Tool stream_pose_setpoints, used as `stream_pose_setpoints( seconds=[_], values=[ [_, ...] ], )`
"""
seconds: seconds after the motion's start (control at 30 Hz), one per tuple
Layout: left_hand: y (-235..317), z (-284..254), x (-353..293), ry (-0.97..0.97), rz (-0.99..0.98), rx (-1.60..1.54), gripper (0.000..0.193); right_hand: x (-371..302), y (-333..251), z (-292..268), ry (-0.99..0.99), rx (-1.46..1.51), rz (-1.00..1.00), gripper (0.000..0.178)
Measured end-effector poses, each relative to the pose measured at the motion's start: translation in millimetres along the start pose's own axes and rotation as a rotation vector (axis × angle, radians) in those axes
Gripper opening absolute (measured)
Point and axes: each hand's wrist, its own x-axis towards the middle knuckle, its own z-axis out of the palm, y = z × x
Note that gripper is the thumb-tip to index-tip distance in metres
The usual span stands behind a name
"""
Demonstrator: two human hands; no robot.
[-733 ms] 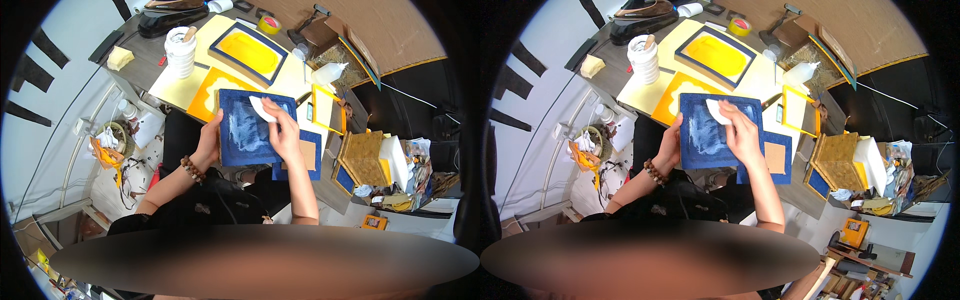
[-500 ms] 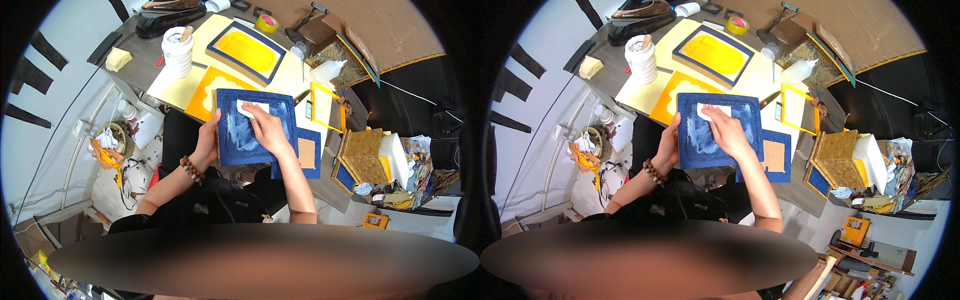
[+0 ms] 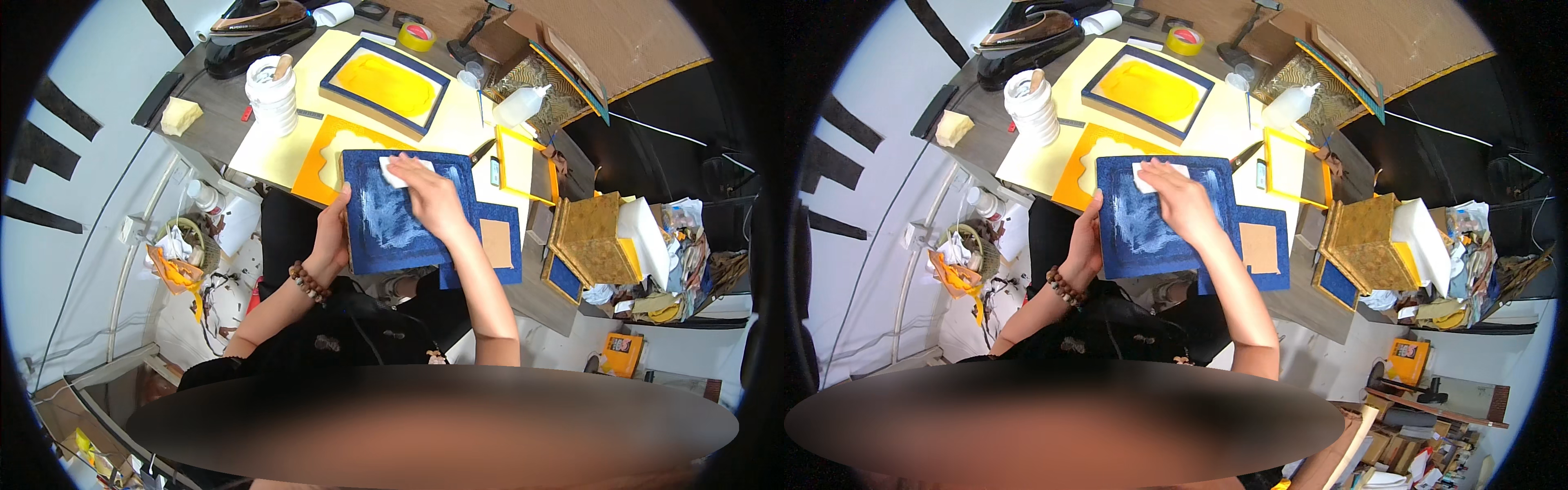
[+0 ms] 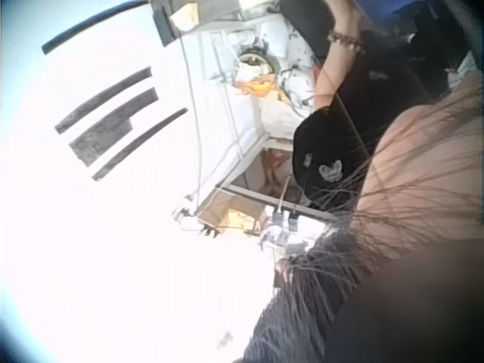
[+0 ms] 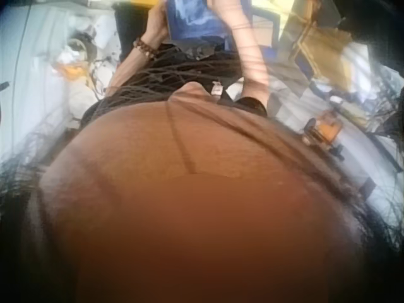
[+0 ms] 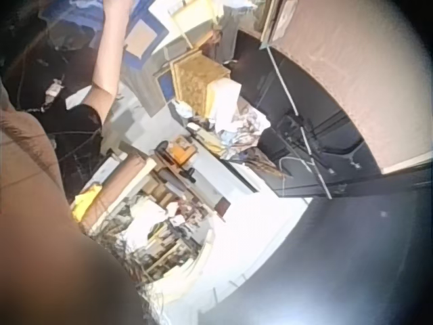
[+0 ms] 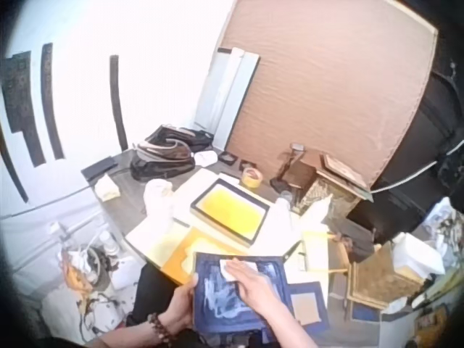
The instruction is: The person smooths a patterned fabric on a blue frame, then uses a small iron to press the surface. They handle several blue frames, applying a white substance to one and wiping it with a cloth. The person inspects the treated frame and sets it aside.
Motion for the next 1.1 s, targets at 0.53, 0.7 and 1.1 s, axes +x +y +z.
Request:
stream_pose_setpoints(
  seconds=[0.53, 0.7, 1.1],
  values=[
    [2.8, 4.1, -0.7, -0.026, -0.007, -0.005, 0.047, 4.0, -2.3, 15.0, 0.024, 0.005, 0.000, 0.033],
    [1.0, 1.4, -0.4, -0.017, 0.001, -0.035, 0.047, -20.9, -15.9, 16.7, -0.125, 0.029, 0.028, 0.034],
    [1.7, 3.0, -2.0, -0.028, 0.029, 0.011, 0.046, -12.3, -29.7, 24.7, -0.113, 0.033, -0.045, 0.041]
  ],
)
